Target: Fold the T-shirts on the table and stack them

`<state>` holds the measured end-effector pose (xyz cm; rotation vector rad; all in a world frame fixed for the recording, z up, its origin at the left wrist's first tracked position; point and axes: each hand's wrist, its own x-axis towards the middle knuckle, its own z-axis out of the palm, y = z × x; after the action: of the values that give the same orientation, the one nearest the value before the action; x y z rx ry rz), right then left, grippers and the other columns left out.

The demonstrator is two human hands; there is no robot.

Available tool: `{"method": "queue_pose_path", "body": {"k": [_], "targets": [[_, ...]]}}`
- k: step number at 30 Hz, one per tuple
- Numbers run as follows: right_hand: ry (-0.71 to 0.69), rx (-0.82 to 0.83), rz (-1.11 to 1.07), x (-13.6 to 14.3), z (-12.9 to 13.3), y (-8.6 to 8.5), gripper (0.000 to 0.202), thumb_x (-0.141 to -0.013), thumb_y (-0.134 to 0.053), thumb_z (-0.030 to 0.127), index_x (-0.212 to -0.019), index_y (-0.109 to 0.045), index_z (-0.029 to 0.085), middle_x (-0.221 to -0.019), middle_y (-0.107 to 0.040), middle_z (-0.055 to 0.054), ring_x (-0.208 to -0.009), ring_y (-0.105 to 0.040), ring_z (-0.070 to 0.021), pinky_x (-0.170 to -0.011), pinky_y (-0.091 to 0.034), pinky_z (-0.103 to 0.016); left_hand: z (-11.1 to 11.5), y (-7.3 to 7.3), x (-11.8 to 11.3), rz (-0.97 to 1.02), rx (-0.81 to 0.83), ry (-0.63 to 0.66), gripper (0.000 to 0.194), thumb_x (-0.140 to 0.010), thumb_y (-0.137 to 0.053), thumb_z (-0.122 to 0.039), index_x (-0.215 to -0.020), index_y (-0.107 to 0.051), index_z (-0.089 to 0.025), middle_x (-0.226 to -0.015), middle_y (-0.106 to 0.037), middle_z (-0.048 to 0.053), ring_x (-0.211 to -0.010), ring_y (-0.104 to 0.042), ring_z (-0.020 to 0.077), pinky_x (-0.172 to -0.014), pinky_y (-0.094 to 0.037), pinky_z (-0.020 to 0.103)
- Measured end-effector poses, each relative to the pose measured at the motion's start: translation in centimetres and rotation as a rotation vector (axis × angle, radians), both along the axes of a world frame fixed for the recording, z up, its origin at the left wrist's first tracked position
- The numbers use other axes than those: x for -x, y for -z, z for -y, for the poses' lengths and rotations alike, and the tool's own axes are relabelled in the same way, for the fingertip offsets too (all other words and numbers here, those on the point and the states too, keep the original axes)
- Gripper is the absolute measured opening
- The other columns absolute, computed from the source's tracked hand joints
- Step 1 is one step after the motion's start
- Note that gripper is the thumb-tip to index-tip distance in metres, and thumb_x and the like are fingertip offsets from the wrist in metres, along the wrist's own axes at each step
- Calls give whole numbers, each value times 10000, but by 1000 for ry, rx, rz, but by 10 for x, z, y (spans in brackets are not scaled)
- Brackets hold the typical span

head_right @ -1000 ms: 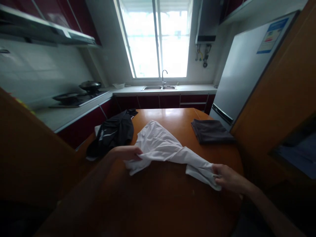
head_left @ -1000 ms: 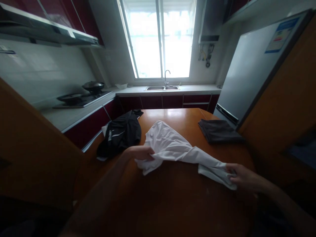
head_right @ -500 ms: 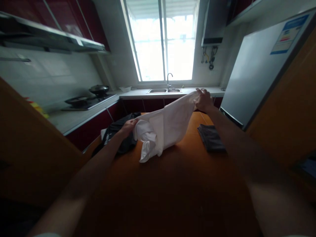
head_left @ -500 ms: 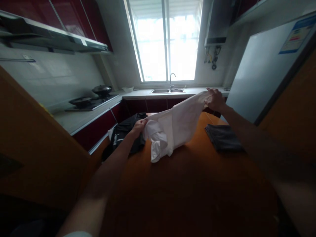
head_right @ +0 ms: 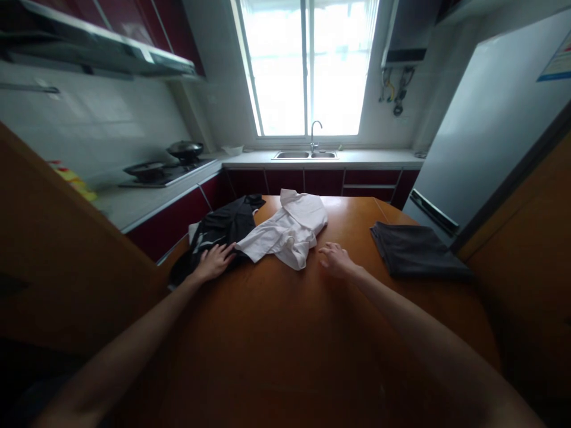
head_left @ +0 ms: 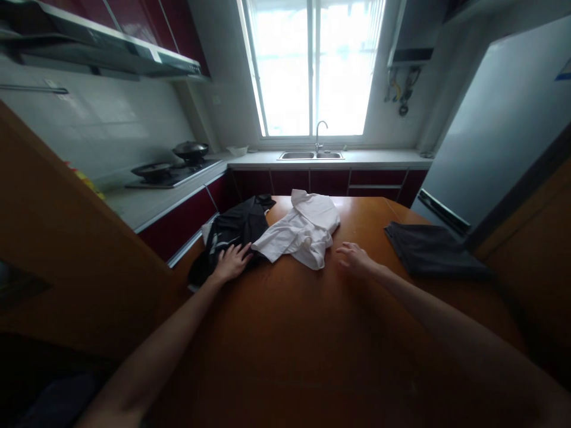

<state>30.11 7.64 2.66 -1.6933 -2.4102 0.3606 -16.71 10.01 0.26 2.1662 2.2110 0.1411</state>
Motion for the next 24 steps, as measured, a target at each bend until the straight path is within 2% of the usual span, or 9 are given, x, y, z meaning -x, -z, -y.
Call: {"method": "queue_pose_path", "body": {"k": [3,7,10,13,16,18,19,21,24], "targets": [[5,-9,-40,2,-2,11,445,-923,-606,337,-1355,-617,235,-1532,-444,-160,-1427,-389,-337,-1112,-373,-513,4,1,29,-77,-26,20,525,-1004,-356,-405,-1492,-494,-270,-1581,-428,98,-1494,-300,324,-1182,-232,586],[38,-56,-156,4,-8,21,430,-899,-624,313,-1319,-641,222,-1482,-504,-156,-1388,-450,-320,-1113,-394,-471,7,-7,64,-62,-34,4,523,-949,-367,-244,-1437,-558,-233,-1545,-477,98,-1465,-368,294,-1177,-291,566],[45,-70,-264,10,-14,28,415,-892,-615,278,-1301,-645,216,-1389,-589,-134,-1306,-535,-277,-1107,-410,-424,11,-17,72,-62,-44,2,523,-890,-432,-209,-1384,-603,-194,-1519,-497,129,-1427,-420,308,-1168,-328,552],[89,-50,-328,25,-21,33,456,-896,-618,316,-1345,-611,239,-1398,-587,-124,-1327,-517,-285,-1114,-398,-461,16,-24,42,-34,-167,102,532,-862,-525,-244,-1381,-591,-153,-1504,-491,152,-1411,-429,304,-1190,-324,478],[206,-16,-433,46,-29,33,472,-884,-640,384,-1338,-612,257,-1471,-533,-128,-1396,-435,-340,-1127,-346,-568,19,-21,-21,69,-219,310,520,-872,-593,-311,-1382,-584,-208,-1501,-496,109,-1429,-398,297,-1204,-301,473],[250,-8,-508,58,-35,30,442,-886,-631,389,-1299,-634,231,-1429,-577,-132,-1355,-484,-336,-1114,-368,-562,17,-14,-65,127,-192,457,514,-868,-627,-296,-1376,-590,-227,-1488,-509,101,-1403,-430,288,-1192,-321,463],[259,-10,-541,61,-39,28,429,-891,-616,380,-1285,-640,210,-1387,-611,-134,-1311,-531,-319,-1097,-404,-528,14,-10,-83,140,-188,482,528,-861,-642,-280,-1384,-585,-238,-1486,-511,95,-1404,-427,292,-1186,-326,467],[274,-26,-602,62,-48,21,431,-909,-571,365,-1282,-635,160,-1307,-663,-144,-1214,-613,-280,-1038,-482,-441,7,-6,-108,146,-179,426,515,-892,-629,-283,-1403,-572,-244,-1449,-541,101,-1356,-477,290,-1140,-382,452],[314,-75,-691,47,-62,6,473,-931,-509,380,-1311,-606,115,-1263,-687,-156,-1120,-673,-249,-942,-550,-359,-5,-6,-120,138,-177,308,403,-943,-574,-297,-1336,-632,-229,-1296,-626,109,-1233,-562,276,-1049,-454,404]]}}
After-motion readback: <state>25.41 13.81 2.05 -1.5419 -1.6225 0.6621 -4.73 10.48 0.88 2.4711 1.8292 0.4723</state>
